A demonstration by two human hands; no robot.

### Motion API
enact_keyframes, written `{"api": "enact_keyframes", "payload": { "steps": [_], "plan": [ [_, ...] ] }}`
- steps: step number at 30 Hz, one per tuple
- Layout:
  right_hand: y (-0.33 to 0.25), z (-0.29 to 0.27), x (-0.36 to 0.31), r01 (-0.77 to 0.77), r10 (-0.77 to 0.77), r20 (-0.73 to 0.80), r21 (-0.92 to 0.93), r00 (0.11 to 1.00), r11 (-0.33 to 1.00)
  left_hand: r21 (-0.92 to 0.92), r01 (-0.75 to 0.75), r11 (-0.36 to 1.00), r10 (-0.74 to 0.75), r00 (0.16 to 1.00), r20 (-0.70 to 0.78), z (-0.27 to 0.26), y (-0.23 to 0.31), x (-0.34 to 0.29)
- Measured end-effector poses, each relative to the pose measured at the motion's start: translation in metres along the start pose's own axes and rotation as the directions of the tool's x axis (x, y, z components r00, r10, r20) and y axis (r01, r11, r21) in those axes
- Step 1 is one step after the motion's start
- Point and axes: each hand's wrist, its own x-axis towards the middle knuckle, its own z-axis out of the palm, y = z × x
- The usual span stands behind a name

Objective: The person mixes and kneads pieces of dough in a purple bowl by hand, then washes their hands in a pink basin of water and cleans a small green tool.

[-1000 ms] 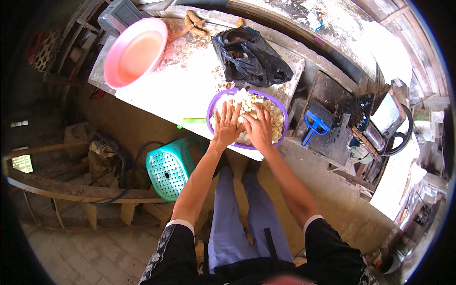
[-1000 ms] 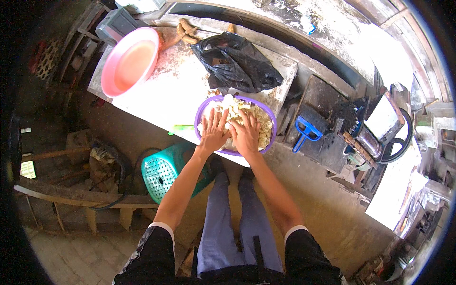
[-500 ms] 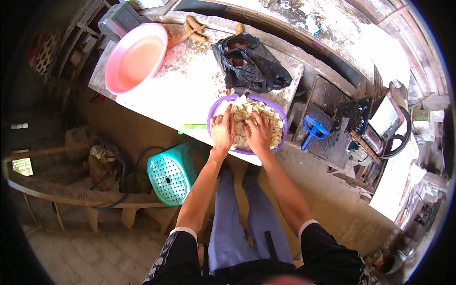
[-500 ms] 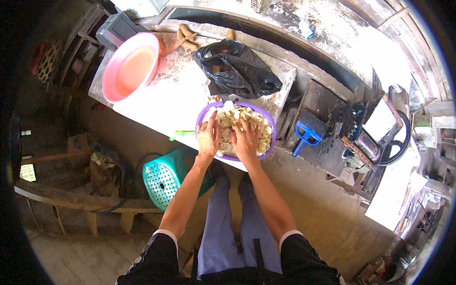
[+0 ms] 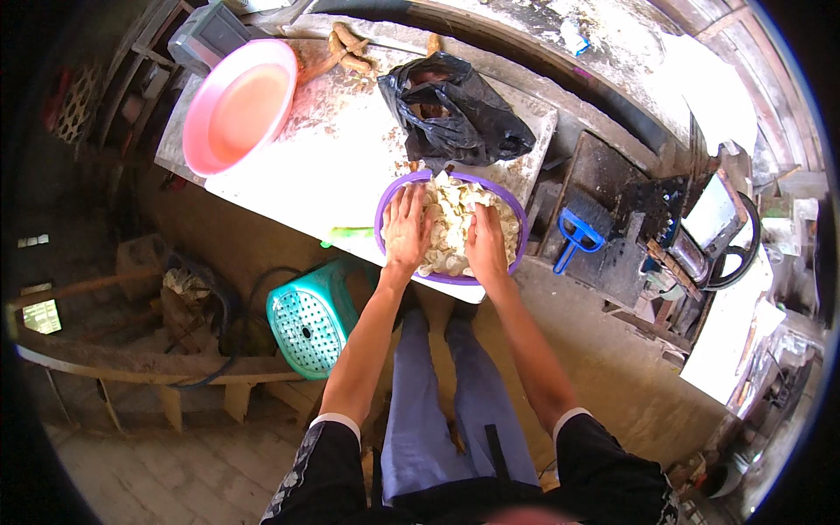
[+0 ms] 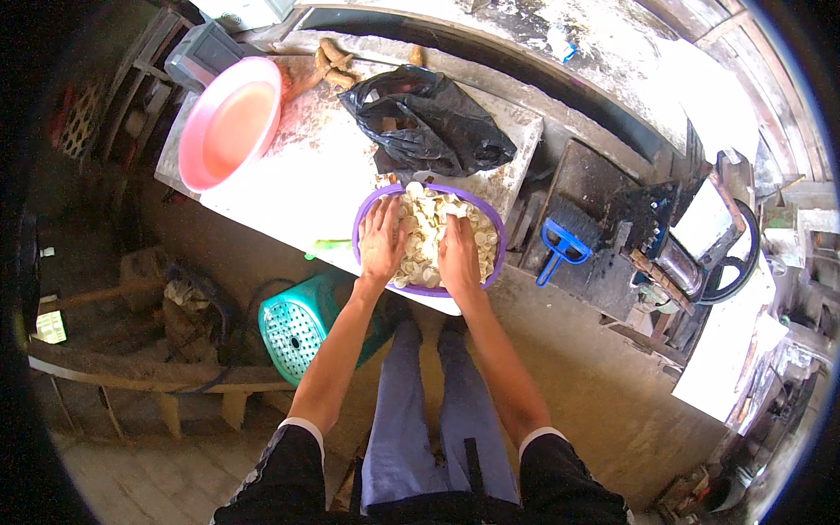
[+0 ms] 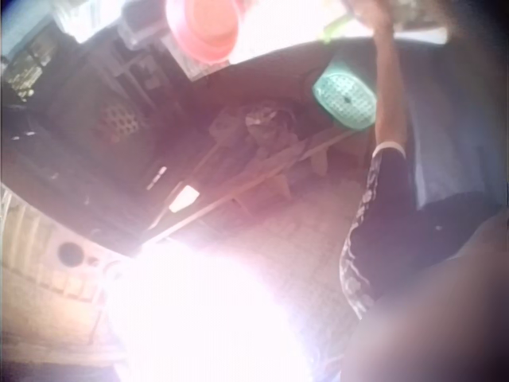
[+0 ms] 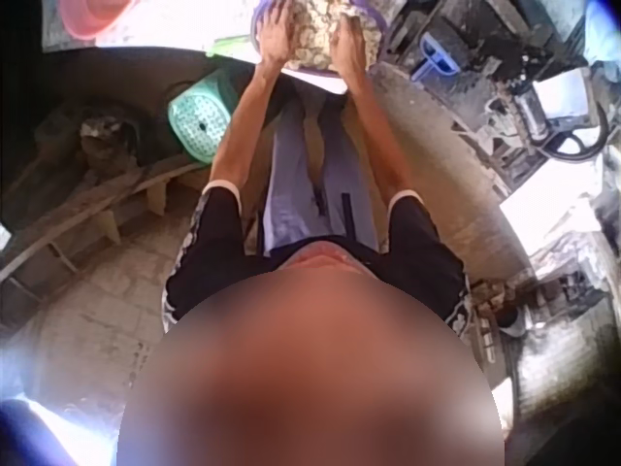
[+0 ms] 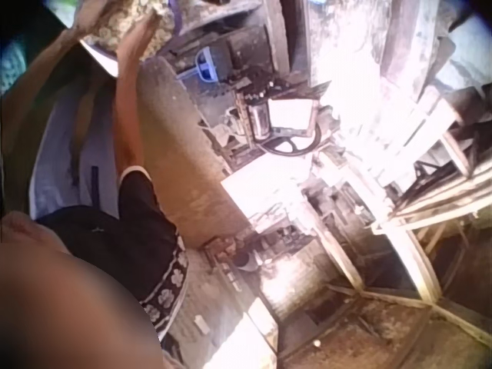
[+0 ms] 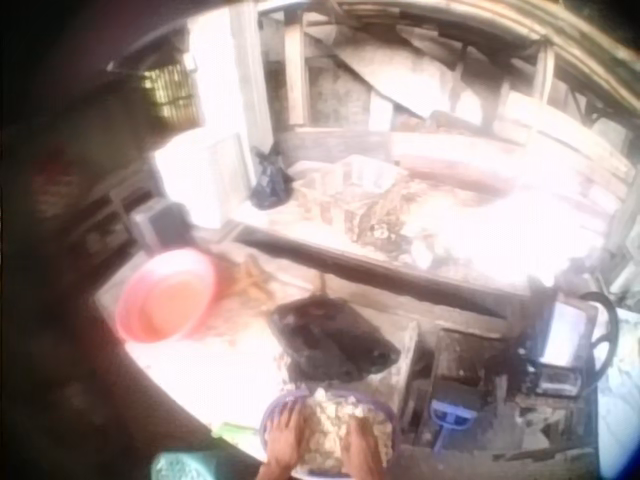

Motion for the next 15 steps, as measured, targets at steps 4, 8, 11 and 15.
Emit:
{"api": "enact_keyframes", "payload": {
  "steps": [4, 8, 11, 15],
  "plan": [
    [0.016, 0.010, 0.005, -0.090, 0.090, 0.006, -0.052, 0.996, 0.995, -0.067, 0.042, 0.997, -0.028, 0.981, 0.190, 0.007, -0.006, -0.001],
    [0.015, 0.017, 0.018, -0.131, 0.136, 0.030, -0.131, 0.990, 0.983, -0.003, 0.024, 1.000, -0.023, 0.975, 0.221, 0.006, -0.008, 0.004],
    [0.020, 0.017, 0.013, -0.206, 0.214, 0.062, -0.115, 0.975, 0.972, -0.004, 0.025, 1.000, -0.023, 0.969, 0.245, 0.004, -0.004, -0.006],
    [0.017, 0.021, 0.006, -0.149, 0.157, 0.039, -0.173, 0.987, 0.974, 0.004, 0.034, 0.999, -0.033, 0.966, 0.255, 0.002, -0.006, -0.015]
  ]
}}
